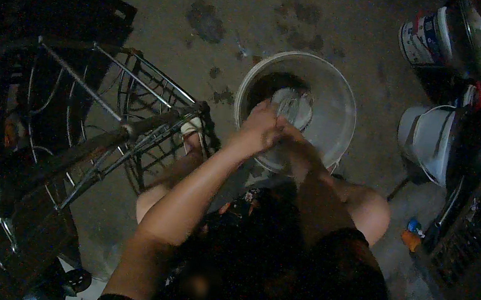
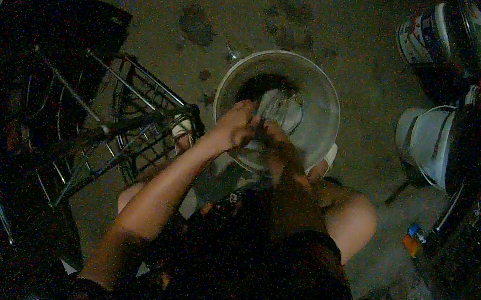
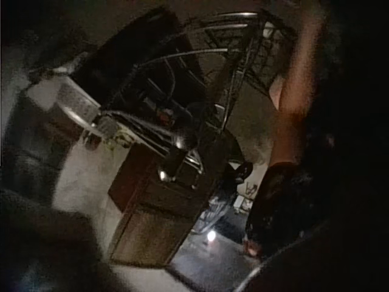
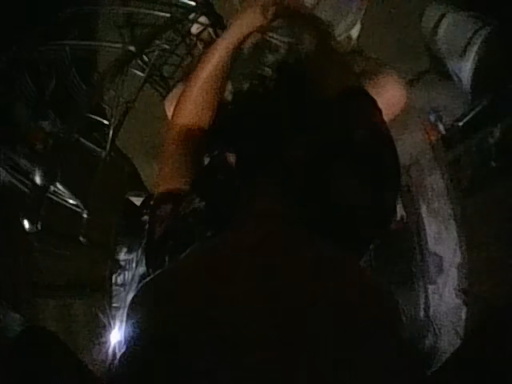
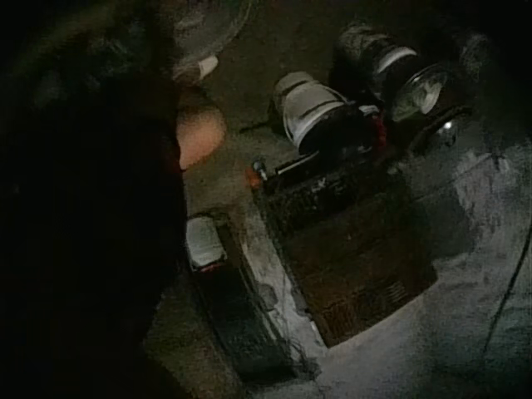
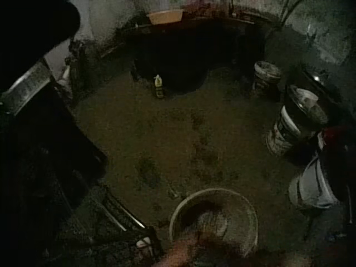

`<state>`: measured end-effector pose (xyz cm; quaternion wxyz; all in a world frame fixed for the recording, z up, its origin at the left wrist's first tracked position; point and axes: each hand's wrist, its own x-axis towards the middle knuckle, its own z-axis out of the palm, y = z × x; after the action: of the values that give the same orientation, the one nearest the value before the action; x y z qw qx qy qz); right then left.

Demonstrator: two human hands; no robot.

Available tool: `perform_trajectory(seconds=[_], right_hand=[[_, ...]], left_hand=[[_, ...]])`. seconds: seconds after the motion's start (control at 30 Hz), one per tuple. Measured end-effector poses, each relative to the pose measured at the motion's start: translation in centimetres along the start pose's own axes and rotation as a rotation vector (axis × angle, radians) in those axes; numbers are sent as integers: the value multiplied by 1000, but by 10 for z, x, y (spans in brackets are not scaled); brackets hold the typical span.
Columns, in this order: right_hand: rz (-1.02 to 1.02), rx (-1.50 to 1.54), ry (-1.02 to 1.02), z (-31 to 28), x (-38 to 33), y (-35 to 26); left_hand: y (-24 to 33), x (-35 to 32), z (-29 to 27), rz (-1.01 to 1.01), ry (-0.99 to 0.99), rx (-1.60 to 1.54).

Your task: The person cleans a metal stool frame by wiping its bars and joints with a cloth. They repeatedly rinse the cloth in a bucket of water and wring it out before continuing to wipe the frame.

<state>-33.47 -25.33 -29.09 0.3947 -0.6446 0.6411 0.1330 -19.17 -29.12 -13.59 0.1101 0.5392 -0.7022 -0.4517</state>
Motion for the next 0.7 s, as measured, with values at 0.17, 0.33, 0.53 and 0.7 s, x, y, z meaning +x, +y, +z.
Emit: perform_trajectory(seconds=[0.17, 0.33, 0.53, 0.7], right_hand=[[-46, 449, -264, -82, -42, 13], [-183, 1071, -144, -187, -176, -60], [-594, 1264, 248, -184, -196, -93], [-642, 684, 728, -147, -146, -90]], left_hand=[[37, 10, 3, -650, -148, -895], [4, 14, -1, -808, -415, -1310], [18, 25, 26, -498, -307, -1477], [26, 24, 34, -733, -134, -1564]])
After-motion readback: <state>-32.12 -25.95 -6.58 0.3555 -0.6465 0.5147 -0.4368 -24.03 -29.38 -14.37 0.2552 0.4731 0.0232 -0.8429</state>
